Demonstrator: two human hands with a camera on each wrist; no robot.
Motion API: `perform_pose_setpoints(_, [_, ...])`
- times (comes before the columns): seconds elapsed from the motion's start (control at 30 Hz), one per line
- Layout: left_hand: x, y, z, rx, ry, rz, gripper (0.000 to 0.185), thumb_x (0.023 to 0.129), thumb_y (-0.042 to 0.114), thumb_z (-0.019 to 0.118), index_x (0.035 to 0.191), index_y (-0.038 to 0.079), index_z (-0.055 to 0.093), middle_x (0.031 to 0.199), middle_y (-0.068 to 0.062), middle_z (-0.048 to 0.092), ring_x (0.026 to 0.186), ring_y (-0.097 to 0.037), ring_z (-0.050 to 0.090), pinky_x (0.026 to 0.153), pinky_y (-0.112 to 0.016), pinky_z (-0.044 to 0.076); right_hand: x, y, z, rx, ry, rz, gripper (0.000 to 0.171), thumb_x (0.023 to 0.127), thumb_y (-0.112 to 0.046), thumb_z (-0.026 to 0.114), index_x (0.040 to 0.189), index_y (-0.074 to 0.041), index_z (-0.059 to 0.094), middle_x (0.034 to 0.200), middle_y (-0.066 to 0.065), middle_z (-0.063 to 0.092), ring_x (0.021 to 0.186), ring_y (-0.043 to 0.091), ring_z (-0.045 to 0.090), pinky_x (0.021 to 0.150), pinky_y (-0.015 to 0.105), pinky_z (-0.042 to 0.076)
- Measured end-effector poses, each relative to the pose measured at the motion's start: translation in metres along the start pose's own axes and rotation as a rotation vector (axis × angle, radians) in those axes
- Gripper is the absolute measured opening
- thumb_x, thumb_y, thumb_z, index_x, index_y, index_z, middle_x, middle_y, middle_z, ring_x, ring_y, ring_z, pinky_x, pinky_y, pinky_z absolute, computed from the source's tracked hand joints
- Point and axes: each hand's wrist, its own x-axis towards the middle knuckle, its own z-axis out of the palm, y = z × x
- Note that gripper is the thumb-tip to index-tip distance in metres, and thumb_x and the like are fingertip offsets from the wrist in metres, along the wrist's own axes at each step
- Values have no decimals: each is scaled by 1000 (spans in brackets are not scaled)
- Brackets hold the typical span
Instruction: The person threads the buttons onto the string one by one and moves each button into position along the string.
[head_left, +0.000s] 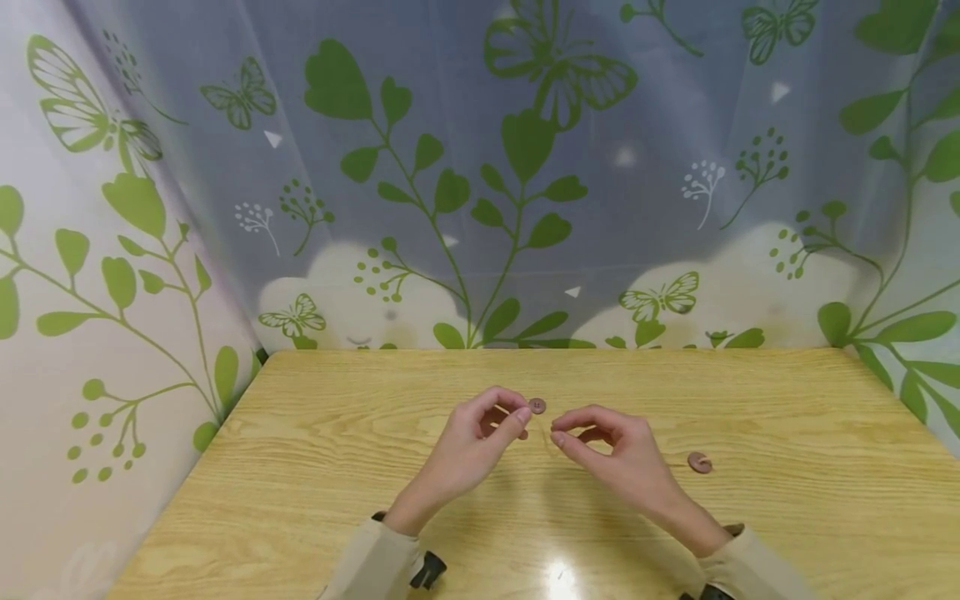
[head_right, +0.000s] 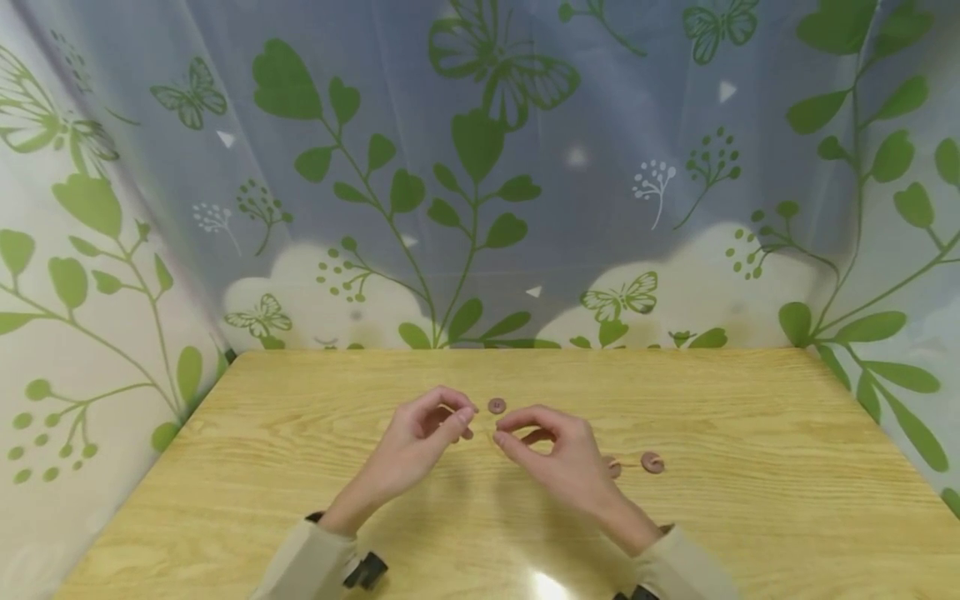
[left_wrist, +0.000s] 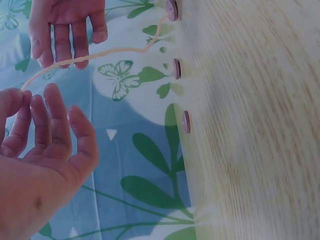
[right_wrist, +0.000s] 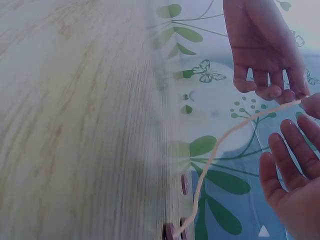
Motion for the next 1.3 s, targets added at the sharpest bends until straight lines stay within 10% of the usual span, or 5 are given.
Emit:
perform_pose_setpoints(0.5, [2, -4, 0, -13, 3, -12, 21, 107, 26, 56, 116, 10, 67, 123, -3, 72, 94, -17, 66, 74, -30, 57, 8, -2, 18, -41, 61, 14, 7, 93, -9, 75, 99, -12, 78, 98, 2, 77, 88, 2, 68, 76, 26, 60])
perform_pose_setpoints(0.87, [0, -6, 0, 41, -14, -44, 23, 106, 28, 57, 118, 11, 67, 112, -6, 68, 92, -13, 67, 68, -22, 50, 5, -6, 15, 147, 11, 117, 7, 100, -4, 63, 102, 1, 68, 87, 14, 72, 75, 9, 70, 69, 32, 63])
perform_pose_setpoints(1.03, [0, -7, 2, 47, -21, -68, 21, 107, 31, 56, 117, 17, 68, 110, 0, 68, 92, -12, 67, 68, -23, 51, 3, -5, 13, 93, 35, 101, 6, 98, -1, 64, 100, -4, 68, 66, -3, 53, 50, 2, 45, 43, 24, 42])
perform_pose_setpoints(1.3, [0, -8, 4, 50, -25, -72, 24, 107, 32, 56, 118, 14, 68, 111, -7, 68, 96, -27, 69, 66, -24, 50, 2, -4, 11, -49, 61, 41, 10, 93, -7, 74, 101, -13, 73, 58, -6, 29, 48, -4, 24, 43, 20, 30])
